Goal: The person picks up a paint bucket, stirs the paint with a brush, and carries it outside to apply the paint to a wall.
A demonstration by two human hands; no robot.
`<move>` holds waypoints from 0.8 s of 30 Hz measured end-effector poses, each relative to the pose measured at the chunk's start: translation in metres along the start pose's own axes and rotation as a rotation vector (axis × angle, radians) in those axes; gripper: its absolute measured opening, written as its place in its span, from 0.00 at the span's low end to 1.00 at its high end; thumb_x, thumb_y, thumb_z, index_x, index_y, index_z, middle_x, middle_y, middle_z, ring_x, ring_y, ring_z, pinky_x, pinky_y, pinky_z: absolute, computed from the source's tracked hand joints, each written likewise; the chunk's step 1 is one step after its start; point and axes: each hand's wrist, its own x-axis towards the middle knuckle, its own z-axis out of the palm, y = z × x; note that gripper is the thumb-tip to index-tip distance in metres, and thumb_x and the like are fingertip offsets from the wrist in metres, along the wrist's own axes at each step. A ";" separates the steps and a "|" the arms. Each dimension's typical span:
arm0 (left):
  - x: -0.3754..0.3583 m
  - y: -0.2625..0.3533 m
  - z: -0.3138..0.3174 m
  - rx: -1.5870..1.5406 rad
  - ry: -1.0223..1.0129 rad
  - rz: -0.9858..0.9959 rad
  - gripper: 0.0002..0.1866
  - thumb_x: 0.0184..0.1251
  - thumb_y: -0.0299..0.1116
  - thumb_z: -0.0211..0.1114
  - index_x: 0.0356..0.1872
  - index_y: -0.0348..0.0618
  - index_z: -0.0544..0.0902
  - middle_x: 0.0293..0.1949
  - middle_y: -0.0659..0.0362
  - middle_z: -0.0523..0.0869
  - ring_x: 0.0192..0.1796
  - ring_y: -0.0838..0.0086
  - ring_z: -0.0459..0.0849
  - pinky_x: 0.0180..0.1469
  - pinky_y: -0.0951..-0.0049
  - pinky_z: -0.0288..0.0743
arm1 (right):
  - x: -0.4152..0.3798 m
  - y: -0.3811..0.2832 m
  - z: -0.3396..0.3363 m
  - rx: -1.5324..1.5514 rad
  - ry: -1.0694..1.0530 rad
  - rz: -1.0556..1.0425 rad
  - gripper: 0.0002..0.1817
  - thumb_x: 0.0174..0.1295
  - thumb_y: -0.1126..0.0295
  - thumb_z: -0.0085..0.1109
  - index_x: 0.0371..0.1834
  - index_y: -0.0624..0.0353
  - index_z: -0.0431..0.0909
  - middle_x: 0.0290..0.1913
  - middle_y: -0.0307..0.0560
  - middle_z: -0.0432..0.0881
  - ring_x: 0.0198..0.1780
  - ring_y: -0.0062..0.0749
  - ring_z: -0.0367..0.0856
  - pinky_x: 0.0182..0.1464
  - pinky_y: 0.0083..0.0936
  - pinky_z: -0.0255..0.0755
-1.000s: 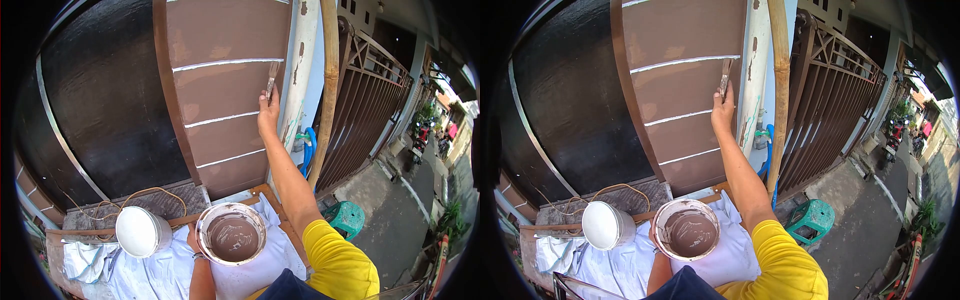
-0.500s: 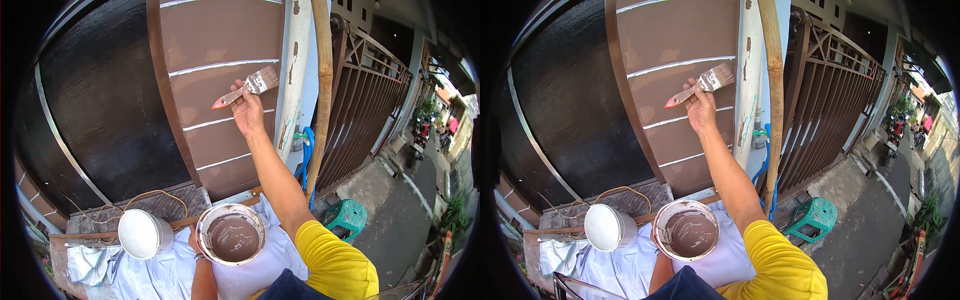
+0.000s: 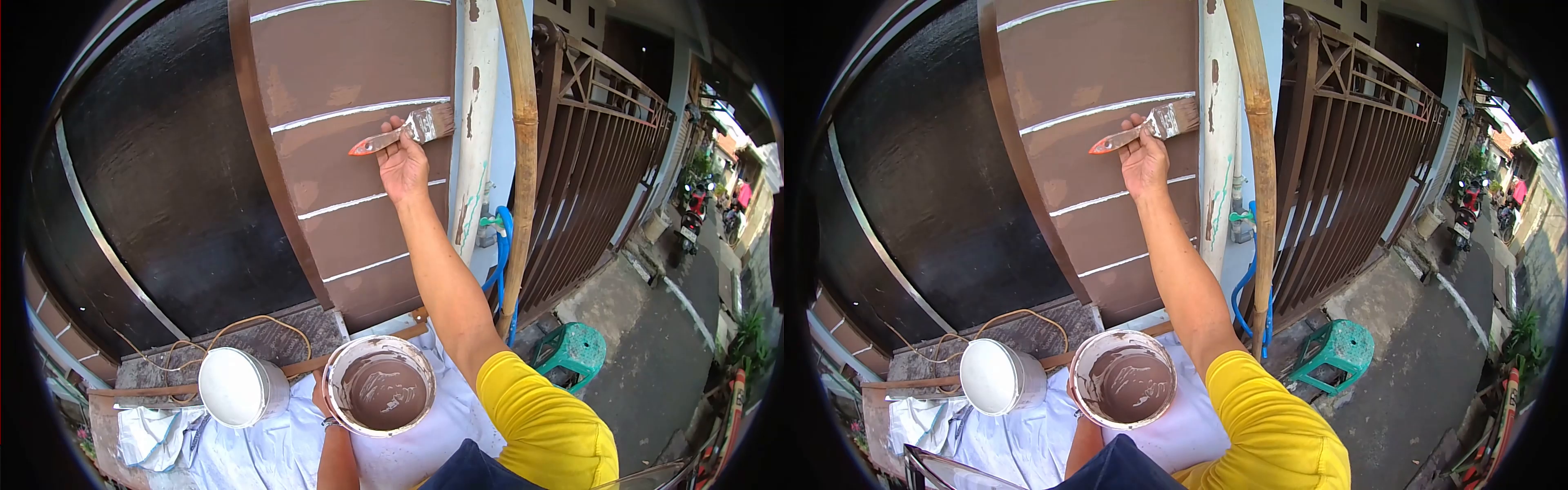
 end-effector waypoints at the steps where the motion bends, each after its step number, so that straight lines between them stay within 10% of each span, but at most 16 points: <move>1: 0.000 0.002 -0.001 0.007 -0.001 -0.004 0.14 0.76 0.39 0.55 0.57 0.46 0.75 0.37 0.54 0.90 0.35 0.56 0.89 0.33 0.59 0.79 | 0.001 0.000 0.000 -0.002 0.007 0.001 0.14 0.75 0.72 0.51 0.61 0.57 0.71 0.62 0.43 0.79 0.65 0.34 0.79 0.64 0.39 0.79; 24: -0.001 0.018 -0.005 0.056 -0.012 -0.023 0.16 0.83 0.39 0.49 0.61 0.43 0.74 0.36 0.58 0.90 0.32 0.66 0.87 0.31 0.67 0.78 | 0.013 -0.006 -0.004 -0.006 0.032 0.005 0.13 0.75 0.70 0.51 0.59 0.58 0.73 0.61 0.43 0.80 0.64 0.34 0.79 0.65 0.38 0.77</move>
